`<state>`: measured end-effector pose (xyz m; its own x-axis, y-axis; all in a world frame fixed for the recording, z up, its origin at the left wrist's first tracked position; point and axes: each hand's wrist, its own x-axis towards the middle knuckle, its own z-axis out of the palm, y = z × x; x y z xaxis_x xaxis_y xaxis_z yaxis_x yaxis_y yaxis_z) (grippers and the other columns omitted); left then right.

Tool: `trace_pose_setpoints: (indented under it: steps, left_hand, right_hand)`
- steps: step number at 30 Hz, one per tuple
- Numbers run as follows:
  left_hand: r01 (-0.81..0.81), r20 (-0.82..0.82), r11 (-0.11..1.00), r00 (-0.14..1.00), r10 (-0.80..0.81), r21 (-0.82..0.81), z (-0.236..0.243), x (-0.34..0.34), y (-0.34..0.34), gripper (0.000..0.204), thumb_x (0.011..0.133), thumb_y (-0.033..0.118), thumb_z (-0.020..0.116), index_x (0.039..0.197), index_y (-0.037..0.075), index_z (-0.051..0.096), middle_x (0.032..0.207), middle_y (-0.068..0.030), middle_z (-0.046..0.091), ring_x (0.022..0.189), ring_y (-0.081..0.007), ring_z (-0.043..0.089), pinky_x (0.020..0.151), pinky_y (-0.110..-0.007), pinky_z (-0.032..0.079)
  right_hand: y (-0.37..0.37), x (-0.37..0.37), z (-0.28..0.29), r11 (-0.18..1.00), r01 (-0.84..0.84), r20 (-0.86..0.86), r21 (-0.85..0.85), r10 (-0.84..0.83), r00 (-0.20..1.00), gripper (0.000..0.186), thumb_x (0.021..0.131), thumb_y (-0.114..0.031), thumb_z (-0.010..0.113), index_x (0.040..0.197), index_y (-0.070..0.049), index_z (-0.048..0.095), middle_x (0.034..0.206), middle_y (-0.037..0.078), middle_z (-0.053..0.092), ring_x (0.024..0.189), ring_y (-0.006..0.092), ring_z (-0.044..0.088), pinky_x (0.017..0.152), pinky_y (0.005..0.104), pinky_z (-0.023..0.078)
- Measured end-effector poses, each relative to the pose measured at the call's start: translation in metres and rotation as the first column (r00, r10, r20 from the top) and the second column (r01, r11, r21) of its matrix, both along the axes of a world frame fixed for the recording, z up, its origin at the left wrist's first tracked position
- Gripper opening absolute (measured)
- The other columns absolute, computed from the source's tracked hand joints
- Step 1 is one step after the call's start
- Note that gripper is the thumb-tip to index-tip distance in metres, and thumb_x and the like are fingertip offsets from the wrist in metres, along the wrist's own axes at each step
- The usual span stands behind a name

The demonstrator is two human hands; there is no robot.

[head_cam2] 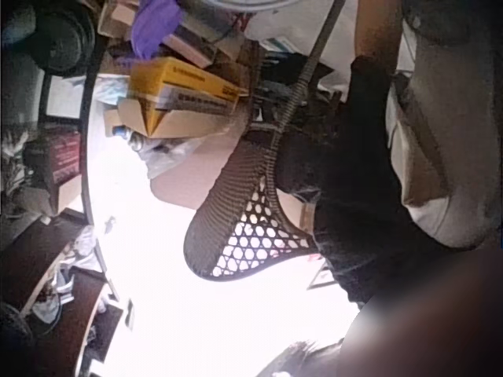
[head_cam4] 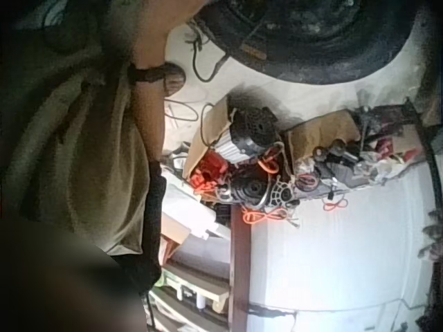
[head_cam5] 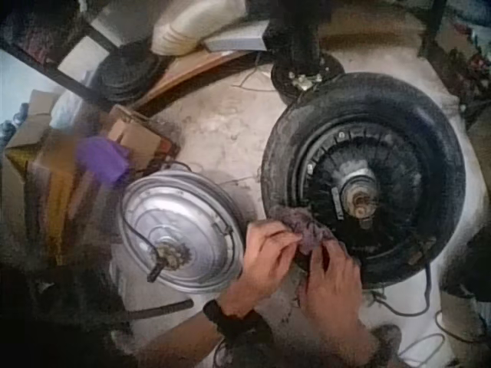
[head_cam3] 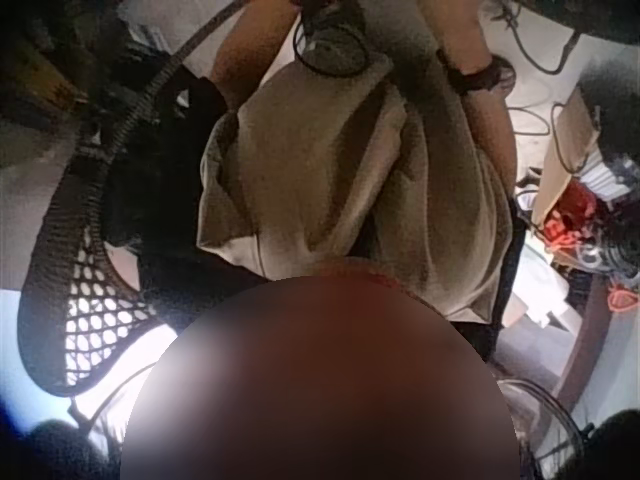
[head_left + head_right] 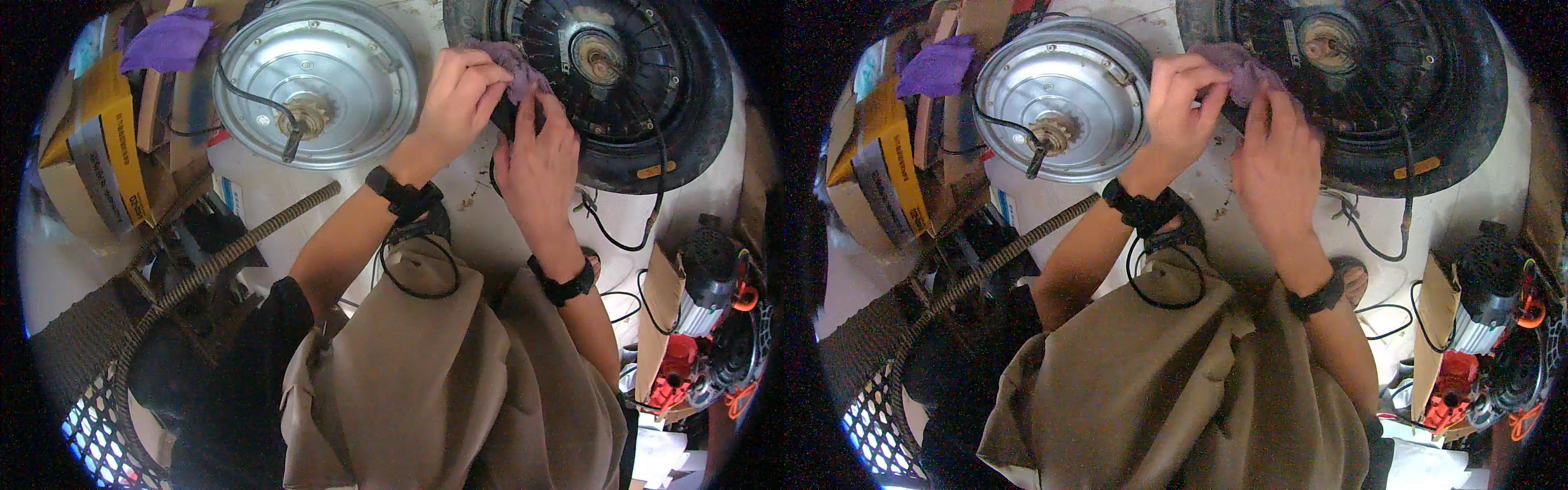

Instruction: The person wipes the interior and exterior surfaces of a black motor housing and a silver metal lid with a purple cloth. They repeatedly rub and fold the cloth to clean different areas of the components.

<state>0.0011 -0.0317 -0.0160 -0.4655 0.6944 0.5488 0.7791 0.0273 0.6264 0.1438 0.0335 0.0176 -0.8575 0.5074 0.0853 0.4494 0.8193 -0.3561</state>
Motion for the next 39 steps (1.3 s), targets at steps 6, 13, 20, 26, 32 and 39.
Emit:
trace_pose_setpoints:
  steps: [6, 13, 20, 26, 32, 39]
  left_hand:
    - [0.015, -0.02, 0.998, 1.0, -0.016, -0.055, -0.012, -0.002, 0.0, 0.031, 0.075, -0.007, 0.066, 0.104, 0.006, 0.066, 0.104, -0.0101, 0.059, 0.094, -0.0295, 0.056, 0.081, -0.036, 0.048]
    - [0.098, 0.03, 0.988, 0.995, -0.095, -0.123, -0.007, 0.008, -0.001, 0.044, 0.071, -0.008, 0.062, 0.112, 0.007, 0.065, 0.111, -0.0108, 0.057, 0.099, -0.031, 0.053, 0.088, -0.04, 0.046]
    - [0.051, 0.0, 0.965, 0.999, -0.052, -0.256, -0.002, 0.007, 0.001, 0.039, 0.072, -0.008, 0.061, 0.108, 0.007, 0.065, 0.106, -0.0132, 0.06, 0.096, -0.0329, 0.055, 0.085, -0.039, 0.046]
    - [0.103, 0.151, 0.978, 0.986, -0.076, -0.179, 0.006, 0.044, -0.013, 0.035, 0.071, -0.012, 0.067, 0.103, 0.004, 0.066, 0.1, -0.0151, 0.06, 0.094, -0.0328, 0.06, 0.08, -0.038, 0.051]
    - [0.108, 0.159, 0.994, 0.982, -0.103, -0.022, 0.005, 0.052, 0.015, 0.037, 0.072, -0.011, 0.069, 0.106, 0.005, 0.067, 0.1, -0.0126, 0.06, 0.091, -0.0276, 0.061, 0.075, -0.033, 0.052]
    - [0.16, 0.051, 0.977, 0.987, -0.154, -0.144, -0.008, 0.056, 0.004, 0.042, 0.067, -0.009, 0.068, 0.108, 0.001, 0.066, 0.102, -0.0126, 0.058, 0.091, -0.0309, 0.059, 0.079, -0.036, 0.051]
  right_hand:
    - [-0.001, -0.006, 0.004, 0.998, 0.031, -0.029, -0.057, -0.032, 0.999, 0.062, 0.074, -0.016, 0.07, 0.13, 0.001, 0.05, 0.129, 0.015, 0.048, 0.107, 0.0333, 0.055, 0.085, 0.0426, 0.046]
    - [0.008, -0.002, -0.003, 0.991, 0.074, -0.035, -0.115, -0.078, 0.996, 0.036, 0.083, -0.007, 0.067, 0.117, 0.0, 0.058, 0.114, 0.016, 0.052, 0.092, 0.0342, 0.061, 0.074, 0.0411, 0.052]
    - [0.003, 0.007, 0.003, 0.975, 0.05, -0.111, -0.215, -0.075, 0.991, 0.022, 0.09, -0.01, 0.054, 0.109, -0.001, 0.058, 0.107, 0.016, 0.057, 0.089, 0.0359, 0.062, 0.073, 0.045, 0.051]
    - [-0.003, 0.046, -0.001, 0.927, 0.011, -0.261, -0.375, -0.117, 0.958, 0.022, 0.082, 0.002, 0.061, 0.103, -0.003, 0.064, 0.101, 0.012, 0.059, 0.09, 0.031, 0.06, 0.076, 0.0388, 0.051]
    - [0.021, 0.051, 0.001, 0.959, 0.165, -0.476, -0.229, -0.259, 0.841, 0.029, 0.079, 0.004, 0.068, 0.107, -0.003, 0.067, 0.11, 0.012, 0.055, 0.096, 0.0298, 0.057, 0.079, 0.0361, 0.051]
    - [0.04, 0.057, -0.002, 0.99, 0.142, -0.265, 0.021, -0.131, 0.955, 0.04, 0.077, -0.008, 0.073, 0.116, -0.004, 0.064, 0.112, 0.014, 0.058, 0.102, 0.0326, 0.057, 0.086, 0.042, 0.048]
